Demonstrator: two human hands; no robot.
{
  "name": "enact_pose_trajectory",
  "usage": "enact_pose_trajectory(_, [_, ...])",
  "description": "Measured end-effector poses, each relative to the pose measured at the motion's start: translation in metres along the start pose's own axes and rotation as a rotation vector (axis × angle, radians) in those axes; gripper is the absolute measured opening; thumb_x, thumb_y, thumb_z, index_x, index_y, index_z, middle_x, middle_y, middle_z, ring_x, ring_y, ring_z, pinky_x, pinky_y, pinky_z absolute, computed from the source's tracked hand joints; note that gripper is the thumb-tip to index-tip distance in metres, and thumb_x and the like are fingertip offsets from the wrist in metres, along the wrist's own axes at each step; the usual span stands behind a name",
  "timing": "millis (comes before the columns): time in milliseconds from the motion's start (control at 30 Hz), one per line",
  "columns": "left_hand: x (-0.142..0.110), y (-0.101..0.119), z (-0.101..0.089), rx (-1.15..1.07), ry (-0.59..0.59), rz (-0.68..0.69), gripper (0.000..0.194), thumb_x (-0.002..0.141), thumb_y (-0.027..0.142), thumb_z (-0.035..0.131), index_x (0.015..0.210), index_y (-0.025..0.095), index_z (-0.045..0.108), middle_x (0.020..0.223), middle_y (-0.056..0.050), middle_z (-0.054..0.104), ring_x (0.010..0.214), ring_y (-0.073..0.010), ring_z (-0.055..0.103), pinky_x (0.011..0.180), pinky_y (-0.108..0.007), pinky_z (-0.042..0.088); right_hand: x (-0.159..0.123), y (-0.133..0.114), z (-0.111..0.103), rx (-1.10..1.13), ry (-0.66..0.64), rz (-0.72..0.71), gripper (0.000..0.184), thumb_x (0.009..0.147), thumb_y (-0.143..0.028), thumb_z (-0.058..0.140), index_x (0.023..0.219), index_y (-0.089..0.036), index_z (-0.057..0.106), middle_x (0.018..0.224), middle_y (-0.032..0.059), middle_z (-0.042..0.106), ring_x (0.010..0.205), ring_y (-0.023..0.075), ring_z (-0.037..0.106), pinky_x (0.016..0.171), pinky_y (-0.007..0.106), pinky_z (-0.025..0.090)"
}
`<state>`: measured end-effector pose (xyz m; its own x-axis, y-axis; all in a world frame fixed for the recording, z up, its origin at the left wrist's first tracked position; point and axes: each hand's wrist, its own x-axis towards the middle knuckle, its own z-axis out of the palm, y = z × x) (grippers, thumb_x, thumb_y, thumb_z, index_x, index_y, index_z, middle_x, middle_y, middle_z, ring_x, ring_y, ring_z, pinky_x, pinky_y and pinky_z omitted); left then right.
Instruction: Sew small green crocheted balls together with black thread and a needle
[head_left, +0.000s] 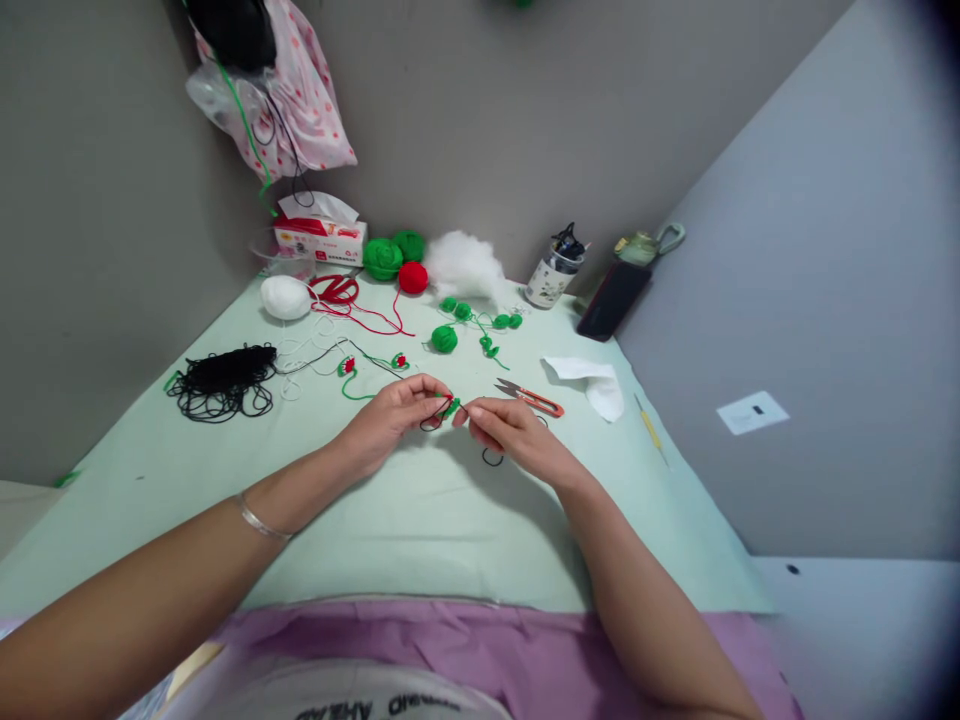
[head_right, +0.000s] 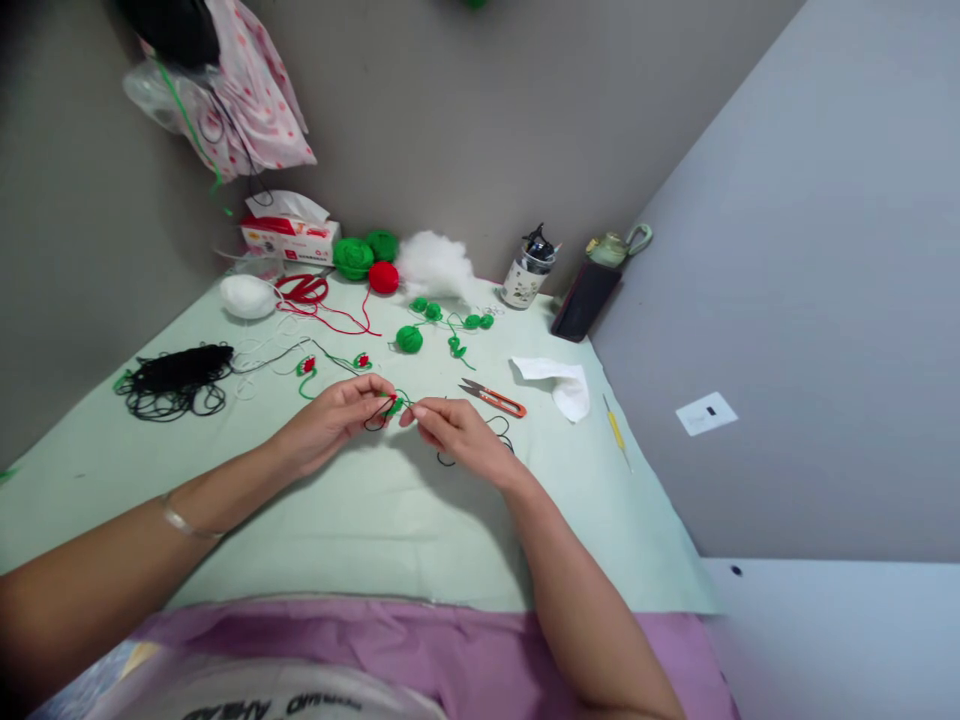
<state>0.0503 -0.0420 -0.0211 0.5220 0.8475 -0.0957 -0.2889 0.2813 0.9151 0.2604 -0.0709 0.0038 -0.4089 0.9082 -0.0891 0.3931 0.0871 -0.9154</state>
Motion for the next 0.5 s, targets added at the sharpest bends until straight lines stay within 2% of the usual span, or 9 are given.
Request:
enact_pose_trajectory(33, [0.000,0.000,0.000,-0.016,0.005,-0.006,0.020,0.082,0.031,0.075,0.091,0.016,0.066,0.080,0.001,0.062,0.072,-0.0109,0.053,0.071,-0.024,0.040,0.001,0.003,-0.004,-0.096,0.020,-0.018,0.039,0.100,-0.045,0.043,0.091,-0.016,0.069,0.062,-0.0024,0.047,0.056,0.0108,0.039,0.055,0.025,0.029])
enact_pose_trajectory(100, [0.001,0.001,-0.001,-0.047,0.011,-0.016,0.021,0.080,0.030,0.077,0.091,0.016,0.067,0.082,0.001,0.062,0.075,-0.0113,0.056,0.074,-0.025,0.042,0.002,0.010,-0.013,-0.320,0.143,-0.009,0.034,0.099,-0.037,0.043,0.087,-0.017,0.068,0.065,-0.0014,0.050,0.060,0.0120,0.042,0.060,0.025,0.029])
enact_pose_trajectory(167, [0.001,0.003,-0.002,-0.071,0.012,-0.015,0.021,0.078,0.029,0.079,0.090,0.016,0.068,0.084,0.001,0.062,0.076,-0.0113,0.058,0.077,-0.026,0.044,0.003,0.018,-0.023,-0.540,0.268,0.085,0.031,0.098,-0.030,0.042,0.084,-0.019,0.067,0.069,0.0001,0.057,0.065,0.0140,0.048,0.064,0.026,0.031])
enact_pose_trajectory(233, [0.001,0.004,-0.002,-0.079,0.010,-0.001,0.020,0.078,0.029,0.080,0.089,0.017,0.068,0.084,0.001,0.062,0.076,-0.0109,0.058,0.077,-0.026,0.045,0.003,0.025,-0.030,-0.682,0.328,0.200,0.028,0.096,-0.025,0.041,0.084,-0.020,0.066,0.071,0.0014,0.061,0.067,0.0158,0.049,0.066,0.027,0.031])
enact_pose_trajectory(367, [0.000,0.006,-0.002,-0.029,0.015,-0.003,0.021,0.079,0.031,0.079,0.091,0.017,0.068,0.085,0.001,0.062,0.077,-0.0108,0.058,0.076,-0.025,0.044,0.002,0.031,-0.038,-0.769,0.370,0.289,0.025,0.092,-0.020,0.042,0.079,-0.019,0.064,0.072,0.0057,0.061,0.067,0.0189,0.049,0.065,0.030,0.028])
enact_pose_trajectory(500, [-0.001,0.005,0.000,0.043,0.025,0.033,0.022,0.080,0.033,0.078,0.090,0.018,0.066,0.082,0.002,0.062,0.075,-0.0111,0.058,0.073,-0.025,0.043,0.002,0.028,-0.038,-0.764,0.436,0.249,0.029,0.096,-0.025,0.039,0.087,-0.020,0.066,0.090,0.0090,0.063,0.075,0.0200,0.052,0.067,0.030,0.030])
